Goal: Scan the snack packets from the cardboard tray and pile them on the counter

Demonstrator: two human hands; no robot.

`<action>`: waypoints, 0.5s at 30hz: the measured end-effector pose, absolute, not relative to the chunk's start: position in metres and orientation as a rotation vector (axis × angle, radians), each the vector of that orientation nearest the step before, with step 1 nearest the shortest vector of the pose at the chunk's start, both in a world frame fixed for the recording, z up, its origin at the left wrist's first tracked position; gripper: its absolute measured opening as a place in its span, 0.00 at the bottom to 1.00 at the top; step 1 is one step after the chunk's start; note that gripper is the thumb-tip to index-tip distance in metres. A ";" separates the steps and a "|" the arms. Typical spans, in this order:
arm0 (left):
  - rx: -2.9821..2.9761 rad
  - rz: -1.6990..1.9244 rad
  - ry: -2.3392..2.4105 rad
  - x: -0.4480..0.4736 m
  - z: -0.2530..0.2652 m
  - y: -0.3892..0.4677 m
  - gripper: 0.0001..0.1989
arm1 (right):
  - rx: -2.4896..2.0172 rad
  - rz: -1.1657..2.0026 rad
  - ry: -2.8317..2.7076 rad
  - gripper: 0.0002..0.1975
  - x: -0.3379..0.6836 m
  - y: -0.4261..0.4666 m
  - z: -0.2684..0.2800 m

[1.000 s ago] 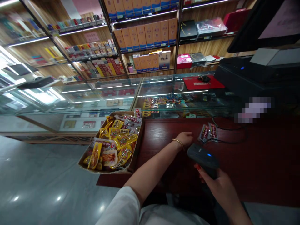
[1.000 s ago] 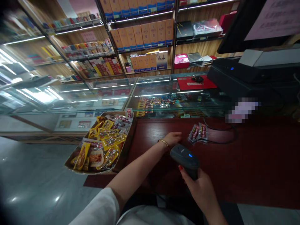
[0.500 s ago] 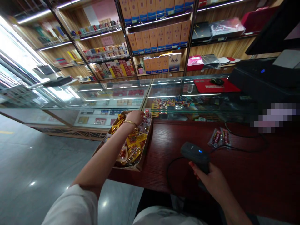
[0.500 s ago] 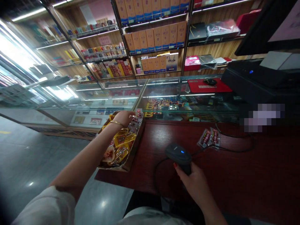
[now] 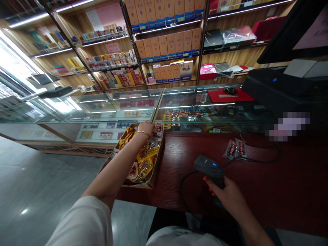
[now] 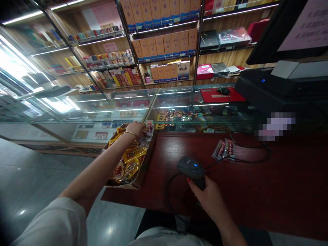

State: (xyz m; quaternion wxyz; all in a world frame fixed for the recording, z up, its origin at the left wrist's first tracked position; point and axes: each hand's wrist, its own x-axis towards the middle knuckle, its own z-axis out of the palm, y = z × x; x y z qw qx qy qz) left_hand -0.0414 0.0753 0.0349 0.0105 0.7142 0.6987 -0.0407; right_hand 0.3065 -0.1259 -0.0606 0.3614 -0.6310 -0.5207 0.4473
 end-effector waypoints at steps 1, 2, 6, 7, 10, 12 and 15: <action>2.236 -0.104 2.201 -0.041 0.039 0.070 0.14 | -1.618 1.155 -1.335 0.16 0.307 -0.126 -0.061; 2.239 -0.081 2.227 -0.040 0.045 0.064 0.13 | -1.607 1.154 -1.330 0.16 0.307 -0.126 -0.061; 2.201 0.163 2.360 -0.038 0.063 0.024 0.11 | -1.597 1.168 -1.300 0.17 0.306 -0.125 -0.060; 2.153 0.343 2.346 -0.034 0.065 0.010 0.12 | -1.601 1.179 -1.289 0.18 0.306 -0.125 -0.061; 1.749 1.012 1.954 -0.011 0.056 -0.031 0.14 | -1.592 1.216 -1.261 0.19 0.307 -0.124 -0.064; 1.344 1.226 1.562 0.013 0.039 -0.054 0.20 | -1.591 1.228 -1.248 0.19 0.308 -0.125 -0.066; 0.851 1.289 1.240 0.050 0.008 -0.077 0.27 | -1.601 1.215 -1.260 0.20 0.311 -0.126 -0.065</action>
